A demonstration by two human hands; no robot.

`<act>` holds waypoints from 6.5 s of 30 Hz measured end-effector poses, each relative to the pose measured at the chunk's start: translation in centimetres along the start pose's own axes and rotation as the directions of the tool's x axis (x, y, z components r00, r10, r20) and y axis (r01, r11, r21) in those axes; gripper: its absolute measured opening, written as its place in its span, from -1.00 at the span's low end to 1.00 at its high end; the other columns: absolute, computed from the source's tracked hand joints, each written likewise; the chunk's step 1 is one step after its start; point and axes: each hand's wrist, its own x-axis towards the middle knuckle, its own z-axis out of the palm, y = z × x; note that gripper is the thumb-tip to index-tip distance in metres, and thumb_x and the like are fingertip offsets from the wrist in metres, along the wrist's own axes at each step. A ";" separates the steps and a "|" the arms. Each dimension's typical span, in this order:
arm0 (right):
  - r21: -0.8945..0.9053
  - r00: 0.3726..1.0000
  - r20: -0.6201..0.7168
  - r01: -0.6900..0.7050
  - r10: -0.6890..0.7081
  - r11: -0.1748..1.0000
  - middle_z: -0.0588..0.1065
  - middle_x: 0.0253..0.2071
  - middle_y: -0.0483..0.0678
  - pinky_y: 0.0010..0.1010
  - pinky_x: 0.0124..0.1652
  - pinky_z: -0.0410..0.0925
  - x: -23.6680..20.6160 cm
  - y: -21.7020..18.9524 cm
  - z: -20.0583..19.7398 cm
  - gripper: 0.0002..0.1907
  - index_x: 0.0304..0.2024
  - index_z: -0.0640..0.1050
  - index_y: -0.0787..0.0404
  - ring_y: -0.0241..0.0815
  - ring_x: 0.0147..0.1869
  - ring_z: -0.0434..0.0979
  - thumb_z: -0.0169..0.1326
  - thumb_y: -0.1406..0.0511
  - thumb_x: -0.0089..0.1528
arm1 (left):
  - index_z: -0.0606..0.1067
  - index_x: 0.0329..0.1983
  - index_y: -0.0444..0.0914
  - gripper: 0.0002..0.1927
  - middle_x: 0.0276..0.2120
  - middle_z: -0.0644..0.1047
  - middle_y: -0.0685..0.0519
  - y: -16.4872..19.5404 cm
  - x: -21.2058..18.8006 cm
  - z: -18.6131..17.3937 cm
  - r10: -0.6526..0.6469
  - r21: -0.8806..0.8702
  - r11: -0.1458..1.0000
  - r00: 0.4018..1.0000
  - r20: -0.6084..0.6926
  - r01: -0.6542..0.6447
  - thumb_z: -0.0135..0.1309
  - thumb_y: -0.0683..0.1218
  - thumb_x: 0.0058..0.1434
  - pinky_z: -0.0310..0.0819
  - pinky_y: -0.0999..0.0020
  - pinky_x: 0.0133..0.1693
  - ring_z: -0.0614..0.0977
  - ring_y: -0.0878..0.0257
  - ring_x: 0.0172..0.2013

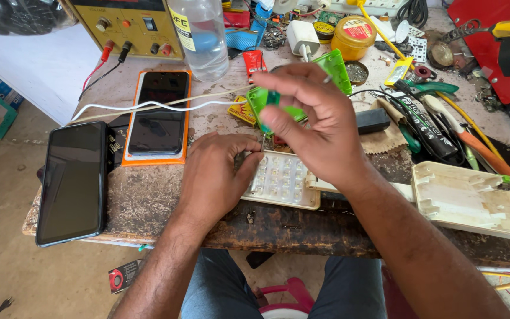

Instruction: The person disassembles a white plastic LED light fixture, removes the internal circuit board and battery, and uses a soldering iron and screwdriver to work on the components. They then reassemble the fixture and connect it to a power supply for testing.

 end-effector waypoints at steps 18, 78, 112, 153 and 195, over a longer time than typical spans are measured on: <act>0.045 0.941 -0.331 0.094 -0.074 0.995 0.55 0.05 -0.02 -0.49 -0.08 0.50 0.2 -0.1 -2.4 -0.81 0.26 0.43 0.32 -0.32 -0.06 0.58 -0.01 0.41 0.62 | 0.53 -0.22 -0.31 -0.86 -0.23 0.56 -0.15 2.7 1.1 -0.1 0.175 0.374 0.912 0.985 0.009 -0.165 0.17 -0.14 0.21 0.36 -0.15 0.09 0.58 -0.10 -0.12; -0.151 0.994 -0.036 0.101 -0.107 0.983 0.67 -0.20 0.01 -0.56 -0.17 0.56 4.2 3.3 4.9 -0.74 0.04 0.56 0.33 -0.40 -0.14 0.68 0.32 0.43 0.35 | 0.35 0.28 -0.33 -0.53 0.00 0.66 -0.19 -1.8 -3.4 -3.8 -0.315 -0.290 0.913 0.947 -0.061 0.285 -0.01 -0.26 0.27 0.61 0.38 -0.07 0.75 0.20 -0.03; 0.024 0.996 0.085 0.006 -0.008 1.000 0.53 0.00 0.05 -0.49 0.03 0.49 4.4 3.4 4.2 -0.80 0.08 0.63 0.29 -0.33 0.03 0.55 0.27 0.45 0.41 | 0.45 0.23 -0.31 -0.57 -0.03 0.67 -0.15 -1.4 -3.4 -3.5 -0.301 -0.262 0.927 0.949 -0.093 0.269 -0.02 -0.25 0.26 0.60 0.33 -0.01 0.74 0.17 -0.02; 0.167 0.985 0.173 -0.045 0.016 0.985 0.55 0.13 -0.02 -0.46 0.18 0.53 4.3 3.1 4.2 -0.67 0.29 0.50 0.17 -0.33 0.20 0.61 0.11 0.38 0.47 | 0.64 -0.21 -0.28 -0.86 -0.26 0.63 -0.10 -2.6 -0.4 -4.9 -0.146 -0.015 0.989 0.989 -0.020 0.146 0.19 -0.18 0.17 0.53 0.15 -0.17 0.68 -0.02 -0.20; 0.108 0.982 -0.150 0.130 -0.113 0.986 0.58 0.01 -0.05 -0.46 -0.03 0.55 5.6 2.5 -0.8 -0.82 0.08 0.50 0.32 -0.32 0.04 0.62 0.05 0.60 0.48 | 0.56 -0.13 -0.25 -0.76 -0.29 0.51 -0.03 9.2 -5.0 4.1 0.224 0.115 0.966 0.971 0.084 -0.232 0.11 -0.19 0.11 0.47 0.14 -0.29 0.63 0.07 -0.29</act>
